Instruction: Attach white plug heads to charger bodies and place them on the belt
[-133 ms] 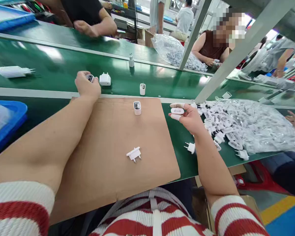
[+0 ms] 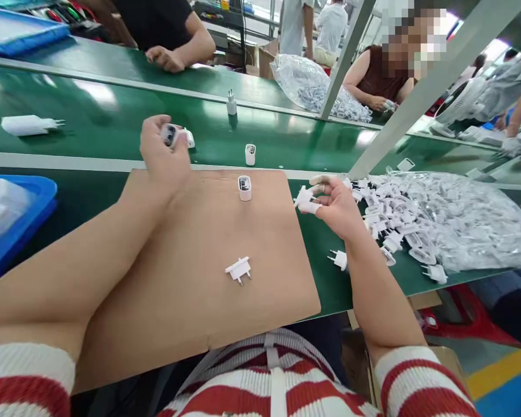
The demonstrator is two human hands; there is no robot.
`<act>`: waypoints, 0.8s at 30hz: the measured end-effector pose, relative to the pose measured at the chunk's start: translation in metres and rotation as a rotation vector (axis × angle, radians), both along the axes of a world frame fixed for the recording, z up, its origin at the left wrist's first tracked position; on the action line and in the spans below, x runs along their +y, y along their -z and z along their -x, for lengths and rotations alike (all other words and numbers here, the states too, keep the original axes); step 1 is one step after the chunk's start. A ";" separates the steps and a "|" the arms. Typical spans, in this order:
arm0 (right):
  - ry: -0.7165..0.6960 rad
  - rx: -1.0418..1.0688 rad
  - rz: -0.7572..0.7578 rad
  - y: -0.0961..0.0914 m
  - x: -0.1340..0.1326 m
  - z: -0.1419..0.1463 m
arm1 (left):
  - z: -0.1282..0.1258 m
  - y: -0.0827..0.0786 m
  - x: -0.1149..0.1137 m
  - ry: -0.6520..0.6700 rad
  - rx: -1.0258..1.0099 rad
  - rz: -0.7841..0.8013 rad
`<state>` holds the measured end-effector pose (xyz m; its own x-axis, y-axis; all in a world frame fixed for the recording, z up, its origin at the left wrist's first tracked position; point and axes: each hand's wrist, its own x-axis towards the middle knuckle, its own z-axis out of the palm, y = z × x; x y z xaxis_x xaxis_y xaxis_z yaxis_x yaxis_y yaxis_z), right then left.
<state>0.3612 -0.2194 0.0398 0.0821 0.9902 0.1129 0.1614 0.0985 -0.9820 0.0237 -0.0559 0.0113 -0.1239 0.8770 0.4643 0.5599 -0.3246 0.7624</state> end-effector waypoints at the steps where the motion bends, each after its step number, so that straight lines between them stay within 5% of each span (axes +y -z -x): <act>1: 0.007 -0.004 -0.018 -0.001 -0.001 0.002 | -0.009 -0.003 -0.019 0.075 -0.016 -0.039; 5: -0.008 -0.026 -0.038 -0.007 -0.004 0.012 | -0.047 -0.006 -0.093 0.585 -0.057 0.236; 9: -0.054 0.001 0.017 -0.004 -0.006 0.021 | -0.070 0.007 -0.123 0.835 -0.065 0.432; 14: -0.060 -0.100 -0.043 0.007 -0.009 0.031 | -0.069 0.023 -0.117 0.866 -0.078 0.461; 24: -0.095 -0.738 -0.435 0.008 -0.023 0.061 | -0.071 0.022 -0.124 0.789 -0.058 0.351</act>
<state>0.3006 -0.2424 0.0323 -0.2425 0.8457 0.4754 0.7155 0.4868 -0.5010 0.0943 -0.1798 -0.0111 0.5661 0.8082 0.1622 0.2274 -0.3422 0.9117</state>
